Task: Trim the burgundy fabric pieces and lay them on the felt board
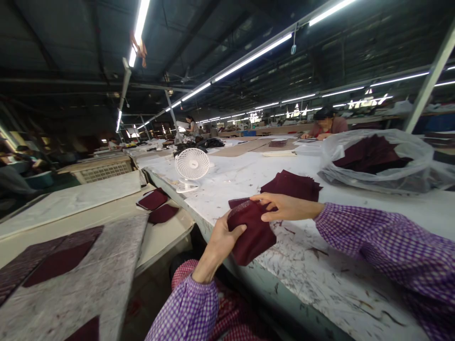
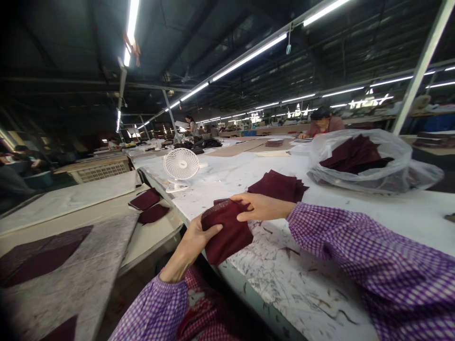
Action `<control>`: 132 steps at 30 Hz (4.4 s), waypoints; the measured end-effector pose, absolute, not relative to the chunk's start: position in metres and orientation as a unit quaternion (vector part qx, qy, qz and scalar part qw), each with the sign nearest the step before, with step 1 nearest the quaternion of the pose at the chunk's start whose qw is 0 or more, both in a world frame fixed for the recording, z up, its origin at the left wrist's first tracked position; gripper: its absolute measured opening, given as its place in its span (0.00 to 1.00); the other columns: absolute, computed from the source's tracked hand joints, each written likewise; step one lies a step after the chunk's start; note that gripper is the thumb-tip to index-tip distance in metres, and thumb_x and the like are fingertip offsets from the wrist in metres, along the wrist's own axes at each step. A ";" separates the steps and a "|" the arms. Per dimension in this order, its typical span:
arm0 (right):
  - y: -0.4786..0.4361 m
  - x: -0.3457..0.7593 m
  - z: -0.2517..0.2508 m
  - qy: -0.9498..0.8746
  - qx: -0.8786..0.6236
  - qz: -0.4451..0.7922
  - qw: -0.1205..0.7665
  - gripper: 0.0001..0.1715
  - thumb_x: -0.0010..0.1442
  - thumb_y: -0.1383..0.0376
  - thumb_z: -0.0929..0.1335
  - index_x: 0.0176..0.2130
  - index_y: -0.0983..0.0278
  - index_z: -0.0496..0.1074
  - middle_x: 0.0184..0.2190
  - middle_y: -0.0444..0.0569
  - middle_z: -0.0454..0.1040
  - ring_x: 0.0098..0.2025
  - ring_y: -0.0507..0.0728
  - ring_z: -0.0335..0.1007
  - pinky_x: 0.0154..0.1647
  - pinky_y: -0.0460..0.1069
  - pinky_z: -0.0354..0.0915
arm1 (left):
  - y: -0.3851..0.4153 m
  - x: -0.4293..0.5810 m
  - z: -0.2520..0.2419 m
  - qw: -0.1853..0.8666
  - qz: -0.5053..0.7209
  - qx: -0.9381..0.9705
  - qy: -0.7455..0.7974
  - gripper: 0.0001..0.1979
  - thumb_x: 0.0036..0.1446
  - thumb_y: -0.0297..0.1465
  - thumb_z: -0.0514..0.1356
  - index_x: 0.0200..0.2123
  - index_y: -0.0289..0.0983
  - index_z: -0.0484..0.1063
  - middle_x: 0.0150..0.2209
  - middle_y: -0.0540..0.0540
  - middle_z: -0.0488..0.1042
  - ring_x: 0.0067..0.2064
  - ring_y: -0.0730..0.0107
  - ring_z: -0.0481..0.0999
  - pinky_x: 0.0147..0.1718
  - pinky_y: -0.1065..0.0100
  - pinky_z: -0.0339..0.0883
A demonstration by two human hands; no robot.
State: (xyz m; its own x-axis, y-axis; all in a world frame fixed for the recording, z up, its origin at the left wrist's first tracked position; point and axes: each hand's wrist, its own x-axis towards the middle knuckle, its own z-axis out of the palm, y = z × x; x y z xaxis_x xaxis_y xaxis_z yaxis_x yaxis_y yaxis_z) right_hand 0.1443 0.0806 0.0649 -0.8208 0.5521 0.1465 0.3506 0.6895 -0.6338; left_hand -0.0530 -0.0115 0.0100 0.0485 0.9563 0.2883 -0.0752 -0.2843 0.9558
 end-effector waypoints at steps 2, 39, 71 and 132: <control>0.079 0.143 0.065 -0.870 -0.250 0.394 0.161 0.38 0.54 0.59 0.68 0.60 0.67 0.56 0.50 0.56 0.67 0.47 0.58 0.66 0.45 0.52 0.66 | -0.022 -0.052 0.013 0.499 0.575 0.531 0.372 0.20 0.48 0.29 0.64 0.47 0.34 0.70 0.42 0.44 0.77 0.43 0.63 0.75 0.46 0.62 0.68; 0.111 0.165 0.044 -0.970 -0.233 0.027 0.061 0.11 0.55 0.72 0.63 0.36 0.67 0.73 0.32 0.49 0.75 0.35 0.54 0.69 0.39 0.47 0.61 | 0.021 -0.019 -0.004 -0.069 0.248 0.814 0.521 0.14 0.60 0.24 0.49 0.37 0.38 0.75 0.34 0.45 0.69 0.37 0.66 0.67 0.35 0.66 0.62; 0.068 0.162 0.031 -0.979 -0.169 0.035 0.113 0.19 0.58 0.76 0.57 0.44 0.70 0.71 0.42 0.56 0.71 0.43 0.56 0.66 0.46 0.51 0.63 | 0.008 -0.039 -0.008 0.001 0.300 0.821 0.487 0.12 0.60 0.26 0.51 0.37 0.37 0.75 0.33 0.45 0.70 0.37 0.66 0.67 0.37 0.66 0.64; 0.097 0.146 0.046 -0.949 -0.287 0.092 0.088 0.19 0.55 0.61 0.67 0.46 0.66 0.72 0.40 0.52 0.72 0.37 0.56 0.69 0.40 0.49 0.62 | -0.048 -0.062 0.023 0.197 0.339 0.806 0.444 0.12 0.60 0.36 0.53 0.30 0.36 0.72 0.30 0.48 0.73 0.34 0.71 0.70 0.35 0.70 0.62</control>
State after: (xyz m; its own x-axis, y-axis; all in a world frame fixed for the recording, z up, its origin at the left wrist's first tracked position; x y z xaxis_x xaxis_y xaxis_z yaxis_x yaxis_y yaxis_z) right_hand 0.1461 0.0973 0.0456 -0.8192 0.5618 0.1152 0.5294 0.8181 -0.2247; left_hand -0.0624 -0.0484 0.0232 0.3758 0.8491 0.3713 0.5824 -0.5280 0.6181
